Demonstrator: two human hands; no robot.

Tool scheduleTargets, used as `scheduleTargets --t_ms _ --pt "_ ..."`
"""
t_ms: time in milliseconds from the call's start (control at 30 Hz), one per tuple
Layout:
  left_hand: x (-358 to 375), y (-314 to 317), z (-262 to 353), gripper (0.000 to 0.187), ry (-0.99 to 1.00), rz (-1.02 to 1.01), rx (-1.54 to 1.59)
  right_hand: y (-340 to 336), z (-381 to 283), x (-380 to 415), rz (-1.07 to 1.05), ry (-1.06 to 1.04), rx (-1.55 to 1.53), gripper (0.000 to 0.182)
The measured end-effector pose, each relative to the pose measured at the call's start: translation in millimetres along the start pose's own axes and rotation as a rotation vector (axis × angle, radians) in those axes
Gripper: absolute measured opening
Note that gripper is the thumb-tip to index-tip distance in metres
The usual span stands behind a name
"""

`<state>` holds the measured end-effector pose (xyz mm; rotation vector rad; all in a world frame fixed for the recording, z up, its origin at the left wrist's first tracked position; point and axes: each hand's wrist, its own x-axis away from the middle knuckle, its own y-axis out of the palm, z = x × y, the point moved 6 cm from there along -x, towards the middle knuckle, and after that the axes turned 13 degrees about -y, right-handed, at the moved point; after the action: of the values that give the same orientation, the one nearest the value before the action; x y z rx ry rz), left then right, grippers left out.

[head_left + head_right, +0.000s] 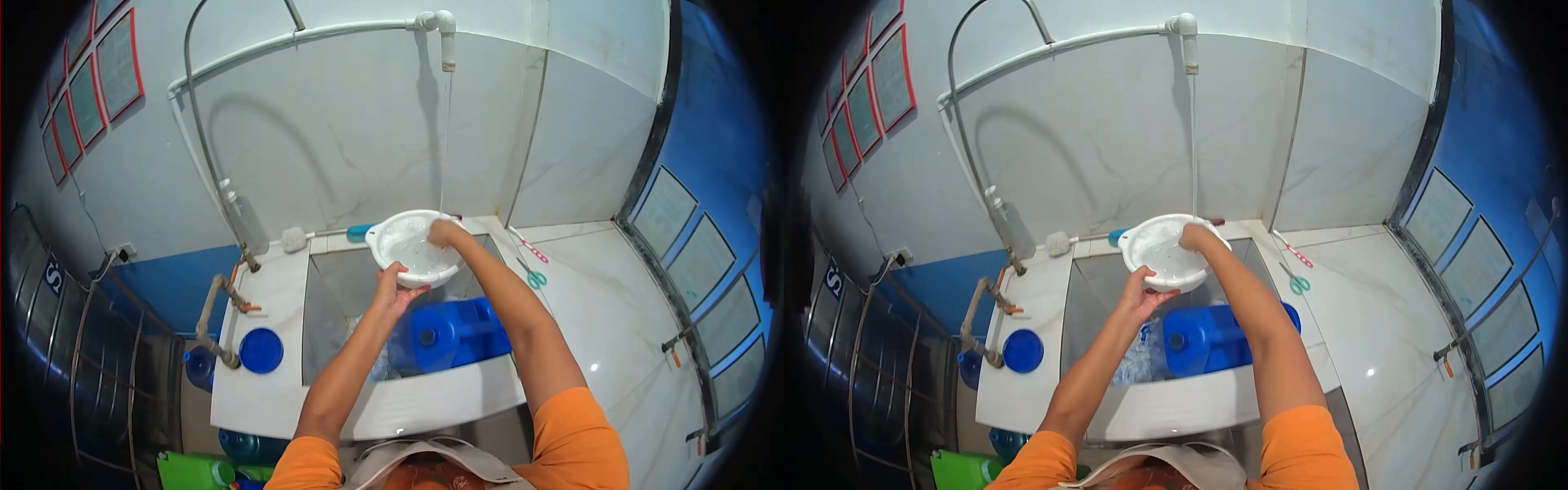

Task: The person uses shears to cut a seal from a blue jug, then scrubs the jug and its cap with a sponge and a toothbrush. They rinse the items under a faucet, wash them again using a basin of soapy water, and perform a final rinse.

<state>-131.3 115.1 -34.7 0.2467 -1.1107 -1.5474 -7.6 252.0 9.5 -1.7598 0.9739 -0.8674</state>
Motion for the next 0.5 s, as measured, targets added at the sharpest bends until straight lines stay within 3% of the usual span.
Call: scheduleTargets --t_ms 33,67,133,167,267,300,333,400,467,500 --pt "-16.4 1.8 3.7 0.068 0.004 -0.031 -0.033 2.6 6.9 -6.8 -0.084 -0.136 0.083 0.034" --pt "-32.6 2.3 5.0 0.068 0.007 -0.061 -0.057 -0.8 14.4 -21.8 -0.085 -0.134 0.089 0.034" --pt "-56.1 -3.8 -2.5 0.069 -0.009 -0.069 -0.022 10.5 37.9 -57.6 0.107 -0.16 0.127 0.035" --pt "-69.8 -3.9 -3.1 0.068 -0.005 -0.032 0.027 14.4 46.0 -69.2 0.088 -0.173 0.134 0.035" --pt "-85.9 -13.3 -4.1 0.065 0.009 0.035 0.057 43.0 42.3 -48.6 -0.436 -0.026 -0.2 0.042" --pt "-92.9 -12.4 -7.0 0.064 0.027 0.032 0.053 38.3 41.1 -45.6 -0.317 -0.062 -0.432 0.047" --pt "-99.7 -12.1 -9.5 0.064 0.024 0.033 0.059 36.3 42.6 -42.5 -0.323 -0.059 -0.43 0.047" --pt "-103.4 -13.1 -14.8 0.063 -0.044 -0.038 0.105 44.3 46.7 -38.2 -0.494 -0.153 0.277 0.05" --pt "-101.7 -12.5 -15.4 0.064 -0.017 -0.012 0.084 50.6 44.8 -40.2 -0.518 -0.225 0.256 0.054" --pt "-96.6 -11.2 -18.5 0.065 -0.001 0.008 0.071 43.9 40.5 -36.6 -0.392 -0.175 -0.011 0.055"
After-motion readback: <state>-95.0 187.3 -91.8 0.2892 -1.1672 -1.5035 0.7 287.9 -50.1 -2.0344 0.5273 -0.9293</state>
